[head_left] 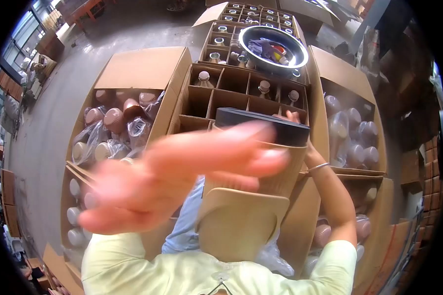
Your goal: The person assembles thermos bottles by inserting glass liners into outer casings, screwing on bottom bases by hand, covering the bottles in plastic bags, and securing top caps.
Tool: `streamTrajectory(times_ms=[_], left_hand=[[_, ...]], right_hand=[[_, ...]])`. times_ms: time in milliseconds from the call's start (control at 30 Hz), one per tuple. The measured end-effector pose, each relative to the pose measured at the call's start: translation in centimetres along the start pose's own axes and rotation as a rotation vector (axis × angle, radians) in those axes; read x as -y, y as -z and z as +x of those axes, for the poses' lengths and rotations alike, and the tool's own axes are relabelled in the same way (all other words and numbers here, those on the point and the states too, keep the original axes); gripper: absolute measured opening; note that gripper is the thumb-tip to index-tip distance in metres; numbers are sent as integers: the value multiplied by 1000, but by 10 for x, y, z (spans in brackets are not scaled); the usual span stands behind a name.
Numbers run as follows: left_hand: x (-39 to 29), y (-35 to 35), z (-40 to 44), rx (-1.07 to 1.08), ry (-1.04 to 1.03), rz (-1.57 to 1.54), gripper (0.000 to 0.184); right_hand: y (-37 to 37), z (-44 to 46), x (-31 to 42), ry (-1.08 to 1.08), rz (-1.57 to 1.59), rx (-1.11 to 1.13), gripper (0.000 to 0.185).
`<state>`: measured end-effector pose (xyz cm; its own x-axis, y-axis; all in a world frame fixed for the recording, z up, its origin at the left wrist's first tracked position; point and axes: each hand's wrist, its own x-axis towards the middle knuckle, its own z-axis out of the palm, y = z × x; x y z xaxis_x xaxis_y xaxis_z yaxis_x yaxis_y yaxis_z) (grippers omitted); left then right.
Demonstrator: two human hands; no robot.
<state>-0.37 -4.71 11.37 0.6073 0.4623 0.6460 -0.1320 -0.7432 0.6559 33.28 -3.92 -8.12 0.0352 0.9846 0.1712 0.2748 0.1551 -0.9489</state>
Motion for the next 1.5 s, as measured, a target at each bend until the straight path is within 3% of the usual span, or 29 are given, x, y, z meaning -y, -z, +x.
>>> streamTrajectory(times_ms=[33,67,133,167,233,300,333,367,433,467,500,533,567,633,700,767,833,900,1000,1033,1167,1233,1300,1433,1467,1500], left_hand=[[4,5,-3,-108,1,-75,60],[20,-1,-5,-151,75,-214,61],[41,-13,3,-273,204,-507,64],[30,-13,-2,-170,204,-382,67],[-1,-12,-2,28,166,-126,74],[10,-2,-5,-142,-16,-202,77],[20,-3,-6,-150,18,-239,79],[30,-4,-6,-158,52,-276,81],[63,-21,2,-3,349,-348,85],[67,-23,15,-32,309,-335,85],[69,-26,27,-63,283,-330,86],[70,-29,35,-104,262,-326,86],[74,-32,39,-178,506,-664,83],[102,-24,55,-123,594,-1049,81],[174,-18,51,-12,596,-709,74],[263,-37,21,356,543,122,75],[245,-60,-29,668,610,441,66],[277,-106,-88,726,508,538,60],[278,-127,-140,569,259,826,62],[279,-132,-149,432,224,879,60],[254,-110,-141,452,537,807,42],[262,-108,-141,480,529,792,41],[276,-114,-137,552,607,723,54],[267,-89,-130,525,509,780,50],[248,-72,-121,382,385,829,39],[229,-57,-105,346,445,870,42]], right_hand=[[9,-1,8,-102,102,7,93],[1,-5,75,97,147,-54,96],[-12,-19,111,280,240,156,96],[-14,-19,116,386,284,258,96],[-13,-8,83,85,230,159,95],[8,2,35,-161,165,-11,93],[1,-2,73,-11,167,-71,94],[-8,-7,97,13,338,79,94],[-21,-5,123,82,675,377,94],[-19,1,121,73,707,434,93],[-11,10,117,132,665,381,88],[3,12,108,98,898,361,83],[22,18,96,52,1124,345,78],[55,39,66,-90,1574,297,69],[69,64,38,-233,1924,197,63],[66,62,12,-234,1735,-17,60],[54,41,-11,-182,1227,-261,58],[42,14,-27,-166,802,-426,55],[29,-30,-37,-174,481,-578,51],[26,-42,-41,-179,429,-602,50],[12,-66,-48,-168,356,-655,45],[6,-70,-47,-161,351,-656,42],[1,-74,-44,-153,341,-655,40],[-7,-91,-31,-145,369,-611,35],[-7,-100,-25,-154,388,-597,34],[-7,-107,-19,-166,407,-570,33]])
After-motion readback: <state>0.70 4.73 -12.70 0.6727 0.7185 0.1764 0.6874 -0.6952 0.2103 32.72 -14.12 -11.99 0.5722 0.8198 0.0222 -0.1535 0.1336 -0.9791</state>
